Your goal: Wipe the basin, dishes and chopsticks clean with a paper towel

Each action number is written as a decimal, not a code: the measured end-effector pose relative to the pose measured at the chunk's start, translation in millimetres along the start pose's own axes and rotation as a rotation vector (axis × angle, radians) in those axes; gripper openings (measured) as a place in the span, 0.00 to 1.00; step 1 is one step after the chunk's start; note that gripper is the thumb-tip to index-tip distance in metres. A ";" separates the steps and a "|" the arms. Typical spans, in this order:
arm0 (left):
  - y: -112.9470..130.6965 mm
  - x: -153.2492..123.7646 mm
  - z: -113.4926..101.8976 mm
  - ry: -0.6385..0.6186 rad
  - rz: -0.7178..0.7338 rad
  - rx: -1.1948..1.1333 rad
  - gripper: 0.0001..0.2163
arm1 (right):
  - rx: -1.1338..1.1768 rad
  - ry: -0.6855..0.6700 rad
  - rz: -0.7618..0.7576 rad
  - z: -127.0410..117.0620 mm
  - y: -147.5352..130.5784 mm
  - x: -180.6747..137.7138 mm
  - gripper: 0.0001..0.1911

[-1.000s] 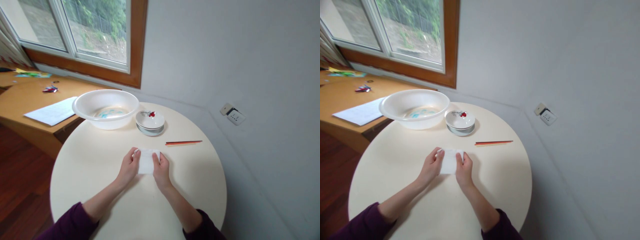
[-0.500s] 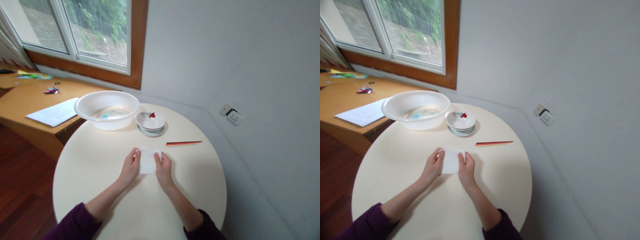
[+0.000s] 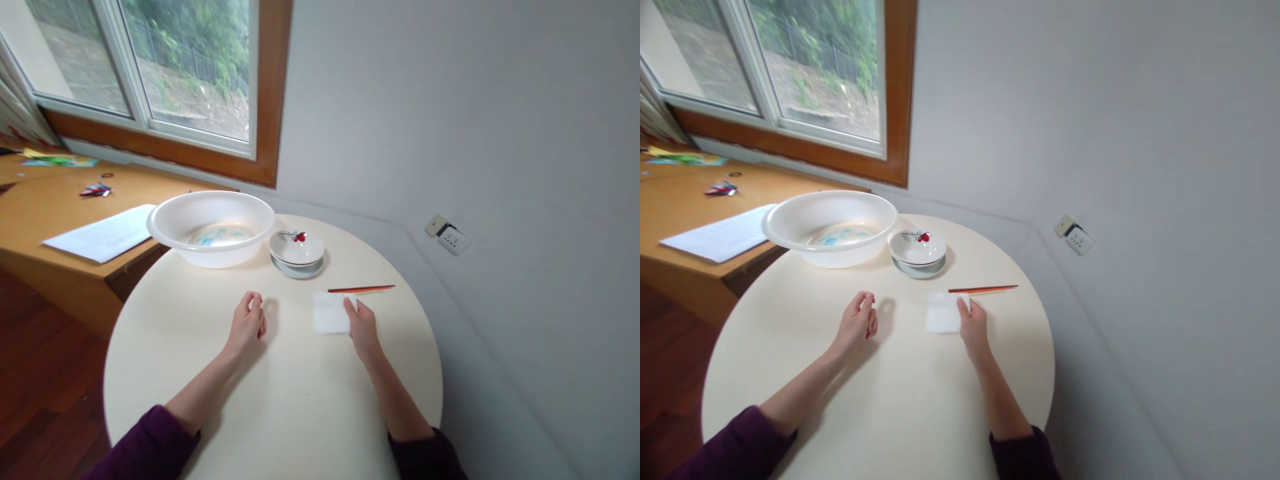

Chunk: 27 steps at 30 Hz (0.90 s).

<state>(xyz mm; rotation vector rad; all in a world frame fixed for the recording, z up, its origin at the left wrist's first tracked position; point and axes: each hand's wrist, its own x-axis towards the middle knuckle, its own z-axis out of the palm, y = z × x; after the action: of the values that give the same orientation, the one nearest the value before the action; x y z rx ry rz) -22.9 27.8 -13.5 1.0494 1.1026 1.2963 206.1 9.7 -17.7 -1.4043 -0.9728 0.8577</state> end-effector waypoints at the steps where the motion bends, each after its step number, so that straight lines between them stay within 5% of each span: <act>1: 0.7 -1.4 1.4 -0.018 0.008 0.008 0.13 | -0.035 -0.024 0.020 -8.5 -0.7 3.1 0.24; 9: 4.6 -8.0 5.6 -0.051 0.031 0.085 0.13 | -0.106 -0.167 0.265 -70.2 -0.6 8.7 0.22; 16: 4.8 -9.1 5.3 -0.049 0.033 0.078 0.13 | -0.563 -0.108 0.098 -111.2 1.3 16.9 0.21; 27: 1.8 -7.5 3.6 -0.065 -0.001 0.034 0.14 | -0.922 0.019 0.011 -133.9 14.6 21.8 0.14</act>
<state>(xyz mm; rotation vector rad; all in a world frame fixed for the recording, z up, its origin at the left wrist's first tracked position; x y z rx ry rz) -19.4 20.4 -10.9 1.1085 1.0794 1.2386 338.8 -21.9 -22.7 -2.1751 -1.4338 0.3830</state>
